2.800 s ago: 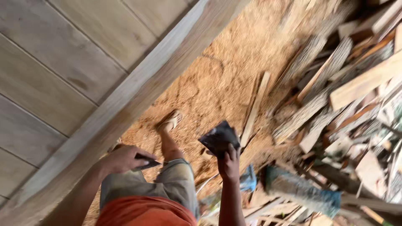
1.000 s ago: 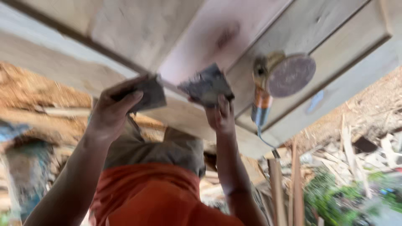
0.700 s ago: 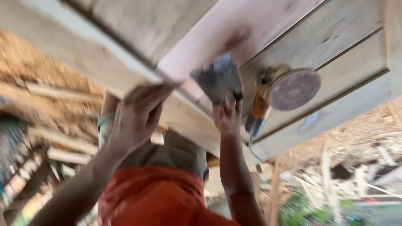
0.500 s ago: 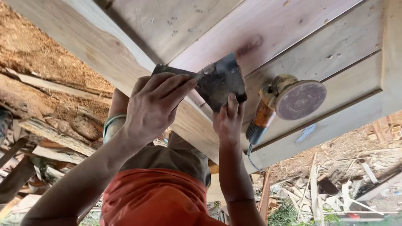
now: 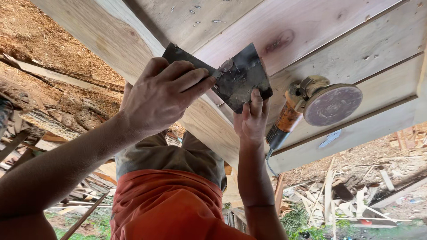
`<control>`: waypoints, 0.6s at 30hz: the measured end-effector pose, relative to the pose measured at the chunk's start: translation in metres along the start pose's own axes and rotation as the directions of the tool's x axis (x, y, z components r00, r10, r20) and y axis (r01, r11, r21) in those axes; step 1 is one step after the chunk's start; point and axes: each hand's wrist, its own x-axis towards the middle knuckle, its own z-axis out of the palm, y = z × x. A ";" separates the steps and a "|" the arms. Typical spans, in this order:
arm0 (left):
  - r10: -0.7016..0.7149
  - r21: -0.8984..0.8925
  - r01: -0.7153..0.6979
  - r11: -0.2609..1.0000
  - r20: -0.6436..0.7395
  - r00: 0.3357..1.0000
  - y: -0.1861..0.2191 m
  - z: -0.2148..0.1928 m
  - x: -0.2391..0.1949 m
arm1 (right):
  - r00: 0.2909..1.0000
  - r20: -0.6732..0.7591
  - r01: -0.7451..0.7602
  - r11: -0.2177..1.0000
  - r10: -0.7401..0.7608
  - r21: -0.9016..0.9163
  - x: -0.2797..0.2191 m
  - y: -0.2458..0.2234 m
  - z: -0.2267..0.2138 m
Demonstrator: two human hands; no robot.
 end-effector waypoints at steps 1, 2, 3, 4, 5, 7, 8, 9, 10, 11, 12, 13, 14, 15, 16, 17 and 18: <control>0.015 0.018 -0.016 1.000 0.022 1.000 -0.002 0.000 0.002 | 1.000 0.015 -0.026 0.999 0.026 -0.029 -0.005 0.001 0.001; 0.030 0.036 -0.032 0.999 0.045 0.999 -0.002 -0.001 0.003 | 0.998 0.030 -0.051 0.997 0.053 -0.058 -0.010 0.001 0.002; 0.038 0.044 -0.041 0.998 0.076 0.996 -0.002 -0.002 0.005 | 0.996 0.039 -0.074 0.993 0.078 -0.088 -0.012 0.002 0.004; 0.045 0.051 -0.051 0.997 0.107 0.993 -0.001 -0.003 0.007 | 0.998 0.026 -0.050 0.995 0.053 -0.089 -0.015 0.004 0.005; 0.052 0.059 -0.061 0.996 0.136 0.989 -0.002 -0.003 0.009 | 1.000 0.013 -0.025 0.996 0.026 -0.091 -0.017 0.006 0.005; 0.040 -0.001 -0.041 0.999 0.163 0.986 -0.002 -0.003 0.015 | 1.000 -0.014 -0.018 0.999 0.018 -0.044 -0.021 0.008 0.008; 0.034 -0.030 -0.029 0.999 0.176 0.984 -0.003 -0.003 0.017 | 0.999 -0.028 -0.036 0.999 0.036 0.006 -0.024 0.007 0.010; 0.024 -0.137 0.002 0.991 0.189 0.982 -0.006 -0.004 0.018 | 0.998 -0.042 -0.048 0.997 0.051 0.064 -0.023 0.008 0.013; 0.016 -0.242 0.034 0.970 0.202 0.979 -0.009 -0.005 0.019 | 0.996 -0.015 -0.086 0.995 0.085 -0.056 -0.021 0.011 0.013; 0.005 -0.351 0.076 0.933 0.223 0.975 -0.011 -0.007 0.017 | 0.991 0.018 -0.125 0.977 0.131 -0.175 -0.023 0.010 0.007; 0.025 -0.410 0.078 0.909 0.239 0.971 -0.016 -0.008 0.015 | 0.983 0.047 -0.158 0.943 0.179 -0.292 -0.024 0.011 0.001; 0.051 -0.469 0.076 0.880 0.254 0.966 -0.027 -0.010 0.015 | 0.994 -0.010 -0.105 0.959 0.106 -0.263 -0.024 0.014 -0.004; 0.078 -0.526 0.077 0.847 0.267 0.961 -0.034 -0.013 0.013 | 0.997 -0.069 -0.050 0.970 0.034 -0.239 -0.023 0.020 -0.010; 0.062 -0.439 0.061 0.896 0.259 0.964 -0.046 -0.018 0.014 | 0.988 -0.152 -0.002 0.973 -0.034 -0.229 -0.022 0.026 -0.009; 0.048 -0.349 0.042 0.936 0.248 0.968 -0.057 -0.026 0.014 | 0.987 -0.157 -0.029 0.966 -0.013 -0.257 -0.027 0.027 -0.012; 0.048 -0.253 0.014 0.967 0.237 0.970 -0.071 -0.034 0.018 | 0.985 -0.172 -0.065 0.956 0.016 -0.286 -0.038 0.021 -0.014; 0.098 -0.063 -0.085 0.994 0.265 0.959 -0.089 -0.041 0.028 | 0.981 -0.186 -0.103 0.944 0.045 -0.313 -0.049 0.017 -0.012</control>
